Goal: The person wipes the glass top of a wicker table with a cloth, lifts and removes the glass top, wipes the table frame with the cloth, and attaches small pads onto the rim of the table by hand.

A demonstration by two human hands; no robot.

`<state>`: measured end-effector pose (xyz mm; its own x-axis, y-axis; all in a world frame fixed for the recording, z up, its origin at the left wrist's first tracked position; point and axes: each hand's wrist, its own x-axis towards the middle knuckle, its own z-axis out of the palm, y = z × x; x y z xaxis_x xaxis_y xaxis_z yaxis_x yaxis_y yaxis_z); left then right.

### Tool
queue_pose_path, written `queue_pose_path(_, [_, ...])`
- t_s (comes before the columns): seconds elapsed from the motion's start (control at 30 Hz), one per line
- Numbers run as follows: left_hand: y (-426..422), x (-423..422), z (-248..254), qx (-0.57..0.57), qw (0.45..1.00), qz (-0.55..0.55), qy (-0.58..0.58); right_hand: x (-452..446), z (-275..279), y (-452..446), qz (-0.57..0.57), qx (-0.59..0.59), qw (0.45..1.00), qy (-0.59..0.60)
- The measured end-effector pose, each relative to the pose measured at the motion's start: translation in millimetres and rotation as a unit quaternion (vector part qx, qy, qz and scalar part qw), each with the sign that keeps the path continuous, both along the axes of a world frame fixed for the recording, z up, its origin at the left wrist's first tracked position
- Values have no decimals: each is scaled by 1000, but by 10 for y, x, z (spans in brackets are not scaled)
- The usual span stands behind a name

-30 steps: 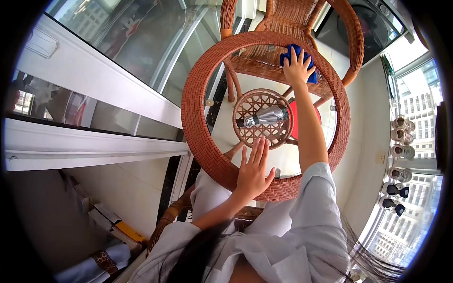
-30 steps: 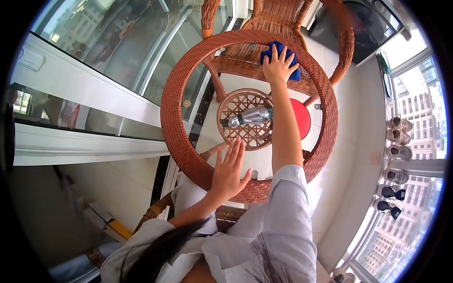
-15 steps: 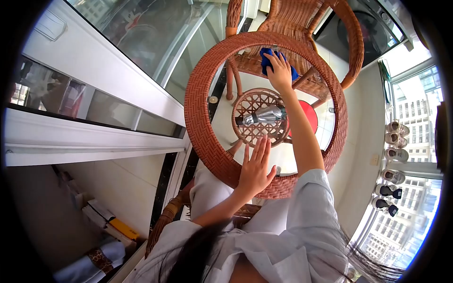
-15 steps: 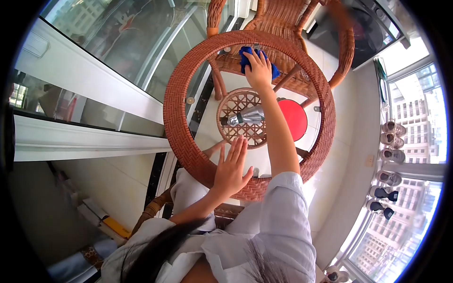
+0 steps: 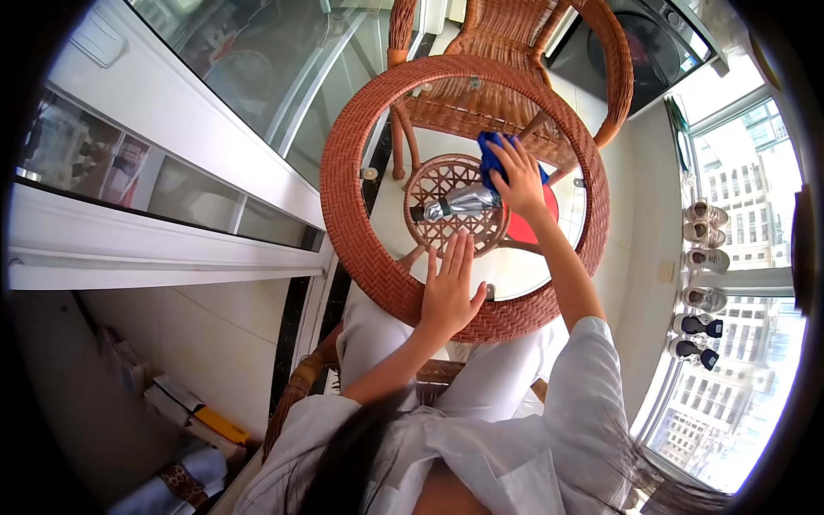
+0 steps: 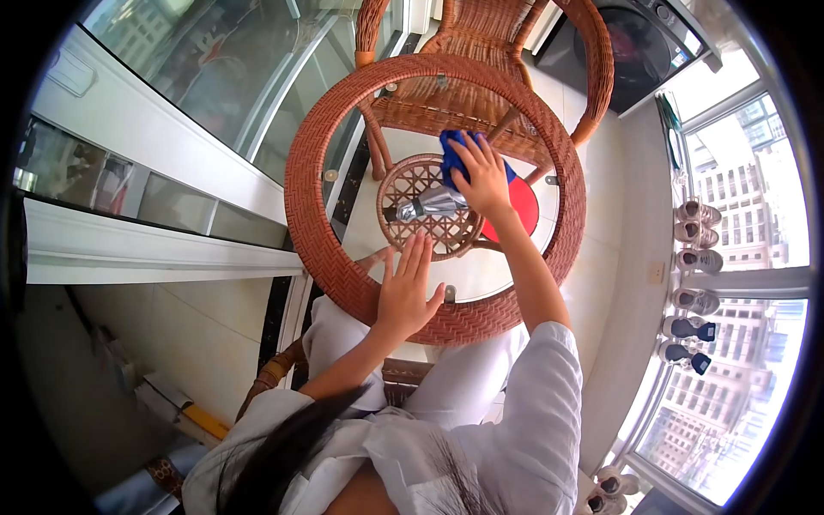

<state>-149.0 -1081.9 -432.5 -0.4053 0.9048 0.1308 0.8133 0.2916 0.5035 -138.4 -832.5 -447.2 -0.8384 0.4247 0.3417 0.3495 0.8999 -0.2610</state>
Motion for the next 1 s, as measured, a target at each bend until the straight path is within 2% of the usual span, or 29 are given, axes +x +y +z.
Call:
queue_pose_path(0.03, [4, 3, 2, -1, 1000, 1, -4, -80, -63, 140, -76, 44, 996, -5])
queue_pose_path(0.13, [20, -1, -14, -3, 1000, 3, -6, -522, -242, 548, -255, 20, 965, -50])
queue_pose_path(0.2, [29, -24, -18, -6, 1000, 2, -2, -877, -259, 571, -316, 20, 947, -56])
queue_pose_path(0.27, [31, -9, 16, -15, 1000, 2, -5, -1142, -273, 502, -262, 26, 964, -33])
queue_pose_path(0.37, [37, -12, 9, -10, 1000, 2, -3, -1281, -248, 96, -124, 34, 992, -14])
queue_pose_path(0.47, [49, -18, 7, -15, 1000, 7, 0, -983, -165, -286, -21, 28, 999, 1])
queue_pose_path(0.6, [15, -10, -17, 15, 1000, 7, 12, -188, 66, -584, 37, 22, 997, -69])
queue_pose_path(0.7, [2, -8, -6, 34, 999, 11, 10, 354, 79, -439, -2, 8, 997, -82])
queue_pose_path(0.83, [-1, 1, -21, 40, 999, 18, 6, 660, -166, 210, -159, 32, 984, -73])
queue_pose_path(0.93, [-2, 3, -38, 30, 999, 13, 23, 396, -320, 504, -284, 30, 955, -76])
queue_pose_path(1.0, [8, 10, -45, 22, 999, 15, 29, 74, -394, 541, -315, 46, 943, -93])
